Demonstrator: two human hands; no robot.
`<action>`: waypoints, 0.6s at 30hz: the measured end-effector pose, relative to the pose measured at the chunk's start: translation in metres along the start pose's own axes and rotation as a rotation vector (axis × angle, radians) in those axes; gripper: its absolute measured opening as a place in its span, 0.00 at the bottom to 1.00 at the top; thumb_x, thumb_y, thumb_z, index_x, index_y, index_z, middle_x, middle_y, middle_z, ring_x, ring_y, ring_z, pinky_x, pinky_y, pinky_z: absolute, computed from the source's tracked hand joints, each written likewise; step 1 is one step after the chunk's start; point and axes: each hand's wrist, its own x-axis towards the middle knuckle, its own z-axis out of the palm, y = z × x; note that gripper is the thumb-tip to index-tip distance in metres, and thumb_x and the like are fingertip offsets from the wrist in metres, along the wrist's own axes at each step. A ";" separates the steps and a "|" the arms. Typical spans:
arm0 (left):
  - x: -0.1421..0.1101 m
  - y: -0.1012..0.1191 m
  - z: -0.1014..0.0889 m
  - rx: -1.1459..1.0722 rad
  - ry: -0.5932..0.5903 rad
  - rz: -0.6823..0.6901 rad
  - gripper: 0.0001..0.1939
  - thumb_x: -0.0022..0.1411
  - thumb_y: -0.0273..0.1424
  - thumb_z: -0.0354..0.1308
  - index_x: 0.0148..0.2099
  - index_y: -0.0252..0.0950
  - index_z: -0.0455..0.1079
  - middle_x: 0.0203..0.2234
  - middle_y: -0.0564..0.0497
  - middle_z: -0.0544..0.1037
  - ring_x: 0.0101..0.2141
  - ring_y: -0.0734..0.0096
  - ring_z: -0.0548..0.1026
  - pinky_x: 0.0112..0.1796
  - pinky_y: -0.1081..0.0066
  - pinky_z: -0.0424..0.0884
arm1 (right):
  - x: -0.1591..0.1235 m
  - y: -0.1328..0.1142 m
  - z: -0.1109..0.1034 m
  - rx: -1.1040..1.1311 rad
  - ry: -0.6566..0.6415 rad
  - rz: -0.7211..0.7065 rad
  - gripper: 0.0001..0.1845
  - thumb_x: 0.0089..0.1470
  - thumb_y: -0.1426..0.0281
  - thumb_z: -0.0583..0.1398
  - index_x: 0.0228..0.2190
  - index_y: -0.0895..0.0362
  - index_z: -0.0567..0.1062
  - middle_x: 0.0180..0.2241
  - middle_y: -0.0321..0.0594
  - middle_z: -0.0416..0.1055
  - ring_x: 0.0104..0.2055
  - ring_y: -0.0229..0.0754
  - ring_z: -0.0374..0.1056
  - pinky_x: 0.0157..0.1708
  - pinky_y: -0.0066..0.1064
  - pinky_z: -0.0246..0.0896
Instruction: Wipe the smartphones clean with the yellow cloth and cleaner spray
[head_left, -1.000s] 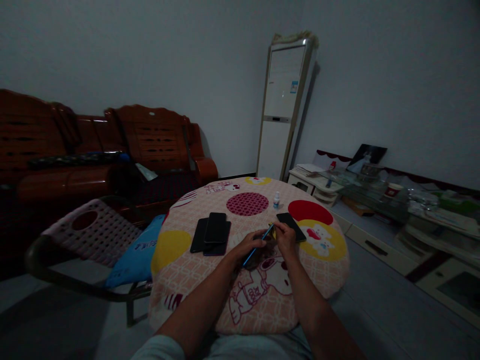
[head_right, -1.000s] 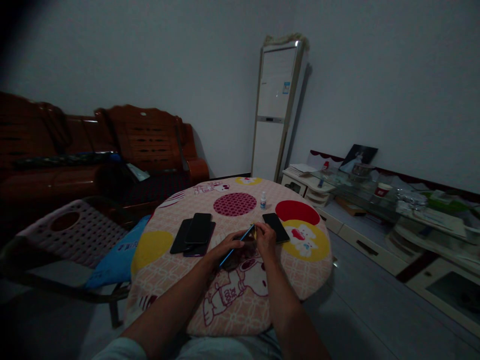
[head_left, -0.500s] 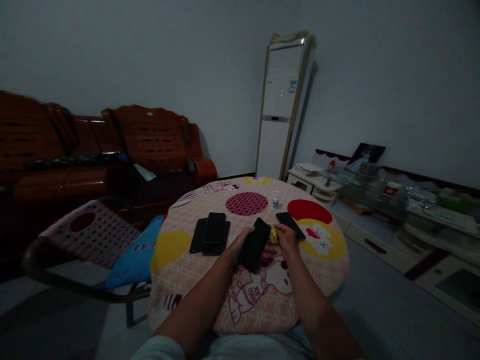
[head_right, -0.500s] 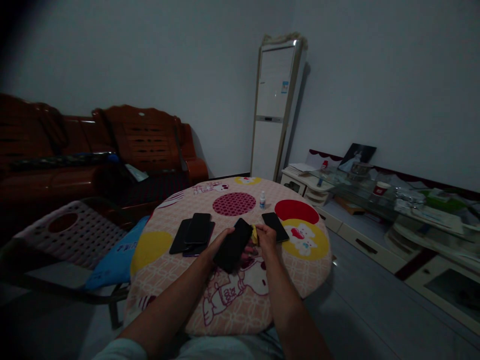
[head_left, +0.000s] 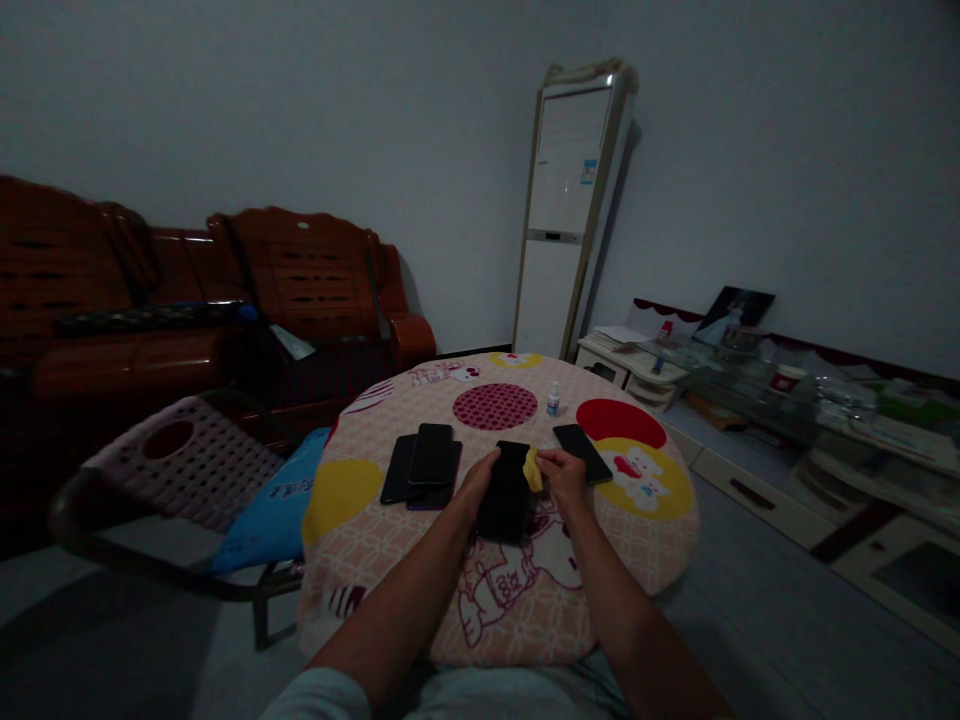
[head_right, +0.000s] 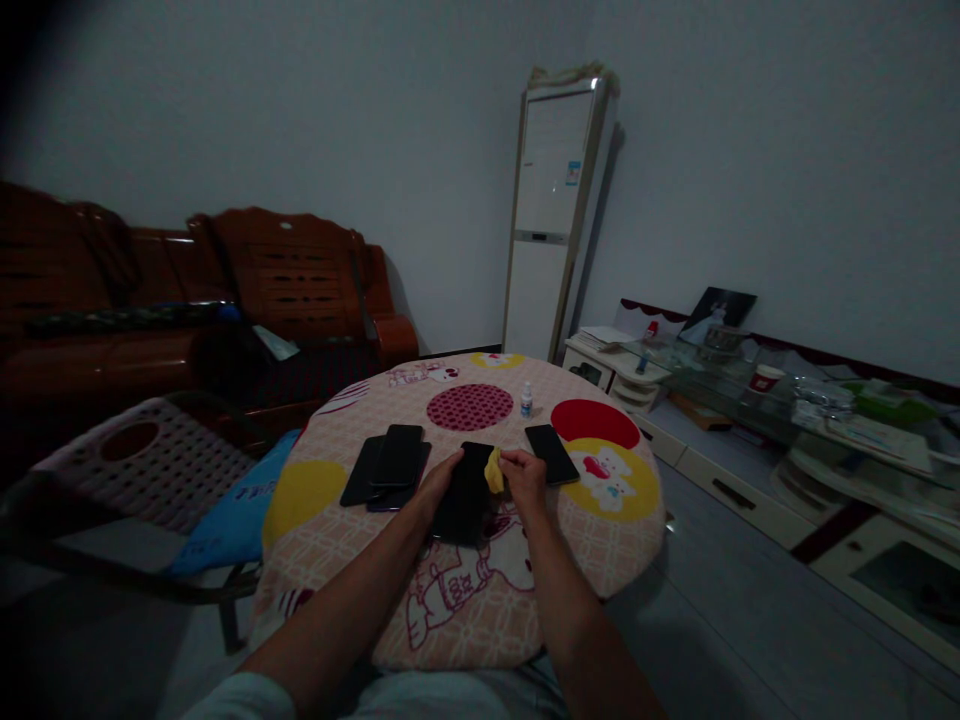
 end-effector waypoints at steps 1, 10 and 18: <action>0.000 0.000 0.000 0.015 0.012 0.004 0.17 0.60 0.40 0.55 0.41 0.30 0.74 0.23 0.43 0.79 0.21 0.62 0.77 0.25 0.68 0.73 | 0.000 -0.001 0.000 -0.002 -0.001 -0.002 0.11 0.34 0.66 0.66 0.23 0.58 0.80 0.23 0.37 0.76 0.25 0.40 0.70 0.27 0.29 0.65; 0.013 -0.005 -0.004 0.076 0.034 0.054 0.17 0.59 0.40 0.57 0.40 0.31 0.75 0.26 0.42 0.80 0.24 0.61 0.78 0.27 0.68 0.73 | -0.001 -0.001 0.002 -0.011 0.066 -0.018 0.12 0.35 0.65 0.65 0.24 0.60 0.80 0.21 0.38 0.75 0.23 0.40 0.69 0.24 0.28 0.63; 0.004 0.001 -0.002 0.150 0.092 0.098 0.16 0.59 0.40 0.57 0.40 0.32 0.76 0.28 0.43 0.80 0.28 0.62 0.78 0.30 0.69 0.74 | -0.004 -0.002 0.004 -0.074 0.084 -0.039 0.11 0.37 0.65 0.63 0.24 0.58 0.79 0.22 0.38 0.76 0.25 0.41 0.70 0.25 0.29 0.64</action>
